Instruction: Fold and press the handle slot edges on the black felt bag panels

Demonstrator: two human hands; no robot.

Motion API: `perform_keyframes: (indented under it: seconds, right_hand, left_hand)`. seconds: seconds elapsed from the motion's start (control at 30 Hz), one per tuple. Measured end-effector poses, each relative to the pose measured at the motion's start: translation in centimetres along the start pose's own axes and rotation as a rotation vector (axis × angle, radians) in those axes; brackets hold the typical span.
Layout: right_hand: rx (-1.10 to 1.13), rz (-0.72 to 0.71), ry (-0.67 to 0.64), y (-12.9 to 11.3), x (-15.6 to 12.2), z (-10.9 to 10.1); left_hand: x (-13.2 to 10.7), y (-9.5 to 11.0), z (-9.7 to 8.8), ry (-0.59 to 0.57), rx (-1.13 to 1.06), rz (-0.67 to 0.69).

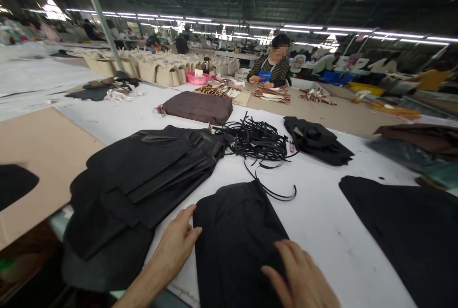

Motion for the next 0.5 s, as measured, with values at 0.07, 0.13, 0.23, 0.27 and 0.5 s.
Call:
perform_keyframes:
  seconds: [0.07,0.13,0.23,0.27,0.5]
  right_hand:
    - [-0.073,-0.133,-0.031,-6.3,2.6,2.5]
    - [-0.214,-0.039,-0.042,-9.5,4.2,4.4]
    - [-0.332,-0.047,-0.073,-12.0,5.1,6.1]
    - [-0.353,-0.070,-0.085,-12.2,5.2,6.3]
    - [-0.315,-0.063,-0.194,-10.8,5.0,6.0]
  left_hand:
    - [0.1,0.1,0.3,-0.015,-0.081,-0.042]
    - [0.0,0.2,0.3,-0.014,-0.135,-0.040]
    - [-0.5,0.0,0.2,-0.013,-0.193,-0.008]
    - [-0.6,-0.3,0.2,-0.019,-0.212,-0.004]
    - [-1.4,-3.1,0.9,-0.110,-0.444,-0.137]
Point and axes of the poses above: each hand's wrist, its own x-axis towards the middle knuckle, its own z-axis out of the palm, y = z × x, the point moved 9 cm from there along x, towards the middle knuckle, and after that the axes turned 12 degrees about -z, right-handed, at the moved point
